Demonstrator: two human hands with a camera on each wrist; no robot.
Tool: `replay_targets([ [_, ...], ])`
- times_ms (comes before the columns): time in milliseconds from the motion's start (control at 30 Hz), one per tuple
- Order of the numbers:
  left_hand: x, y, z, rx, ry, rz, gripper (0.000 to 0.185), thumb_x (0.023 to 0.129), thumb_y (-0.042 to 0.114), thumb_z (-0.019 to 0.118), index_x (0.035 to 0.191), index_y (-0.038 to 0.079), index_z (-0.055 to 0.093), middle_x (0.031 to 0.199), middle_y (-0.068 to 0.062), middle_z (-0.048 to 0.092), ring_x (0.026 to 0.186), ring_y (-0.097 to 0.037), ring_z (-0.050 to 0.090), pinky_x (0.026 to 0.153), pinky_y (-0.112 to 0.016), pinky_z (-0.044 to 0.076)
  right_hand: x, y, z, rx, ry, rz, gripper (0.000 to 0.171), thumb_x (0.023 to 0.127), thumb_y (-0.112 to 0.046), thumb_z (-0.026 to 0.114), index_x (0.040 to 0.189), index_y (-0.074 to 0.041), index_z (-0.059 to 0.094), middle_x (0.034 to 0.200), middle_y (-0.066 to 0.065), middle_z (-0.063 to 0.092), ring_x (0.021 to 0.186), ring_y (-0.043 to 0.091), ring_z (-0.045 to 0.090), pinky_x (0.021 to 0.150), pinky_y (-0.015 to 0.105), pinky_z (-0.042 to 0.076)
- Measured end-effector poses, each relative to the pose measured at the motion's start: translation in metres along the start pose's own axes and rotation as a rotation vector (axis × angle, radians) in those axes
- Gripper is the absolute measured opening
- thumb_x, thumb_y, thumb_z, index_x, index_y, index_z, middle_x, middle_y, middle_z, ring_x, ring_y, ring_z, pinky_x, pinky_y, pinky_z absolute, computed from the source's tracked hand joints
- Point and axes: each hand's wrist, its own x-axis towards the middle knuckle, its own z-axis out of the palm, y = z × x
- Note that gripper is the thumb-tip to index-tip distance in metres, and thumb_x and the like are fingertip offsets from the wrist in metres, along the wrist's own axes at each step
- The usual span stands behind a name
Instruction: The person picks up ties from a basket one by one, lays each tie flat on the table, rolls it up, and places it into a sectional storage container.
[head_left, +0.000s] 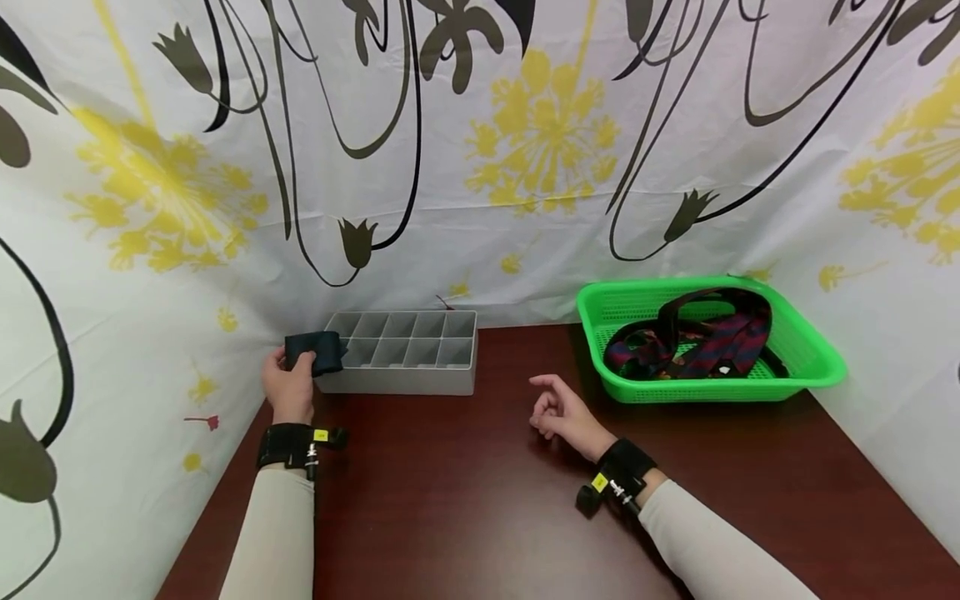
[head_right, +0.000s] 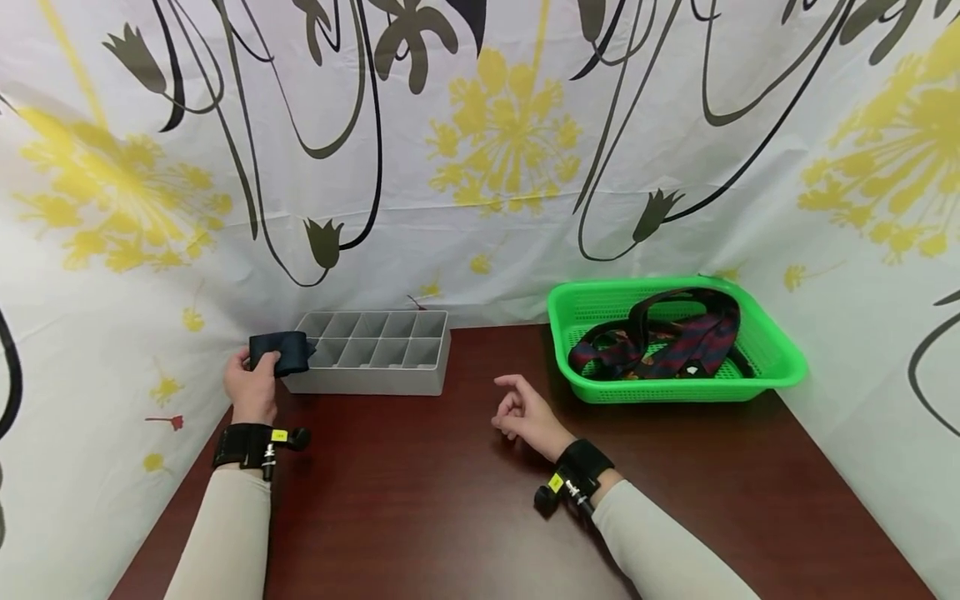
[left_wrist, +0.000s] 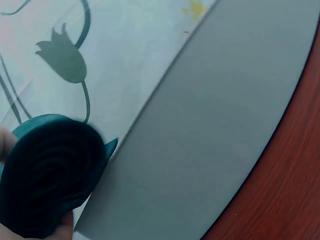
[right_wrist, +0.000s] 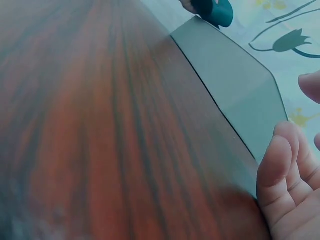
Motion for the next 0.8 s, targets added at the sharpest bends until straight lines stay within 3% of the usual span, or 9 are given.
replay_targets([
  [167,0.001,0.004,0.005,0.038,0.045,0.074,0.06,0.102,0.026,0.067,0.159,0.018,0.048,0.151,-0.011,0.048,0.132,-0.026,0.052,0.111,-0.038,0.049,0.002,0.001,0.0,-0.016,0.005,0.006,0.064,0.094,0.006,0.067,0.151,0.007,0.037,0.088,0.006,0.058,0.067,0.011,0.058,0.059,0.027,0.054],
  [367,0.0,0.002,0.011,0.163,0.084,0.168,0.061,0.1,0.03,0.07,0.155,0.015,0.05,0.152,-0.014,0.055,0.134,-0.031,0.055,0.108,-0.045,0.047,0.0,0.0,0.001,-0.053,0.008,0.033,0.063,0.094,0.004,0.069,0.15,0.007,0.039,0.085,0.005,0.058,0.064,0.011,0.057,0.054,0.028,0.052],
  [600,0.007,0.003,0.004,0.265,0.073,0.133,0.063,0.102,0.04,0.066,0.155,0.009,0.049,0.153,-0.018,0.054,0.138,-0.037,0.052,0.115,-0.053,0.044,0.003,0.001,0.0,-0.081,0.012,0.021,0.06,0.093,0.006,0.07,0.145,0.008,0.041,0.083,0.004,0.058,0.062,0.011,0.055,0.052,0.027,0.05],
  [800,0.015,-0.001,0.003,0.4,0.039,0.19,0.063,0.102,0.043,0.065,0.152,0.007,0.051,0.15,-0.022,0.056,0.137,-0.042,0.052,0.113,-0.056,0.044,0.002,-0.001,0.0,-0.084,0.003,0.038,0.058,0.093,0.006,0.069,0.144,0.008,0.042,0.083,0.005,0.057,0.062,0.011,0.055,0.052,0.027,0.049],
])
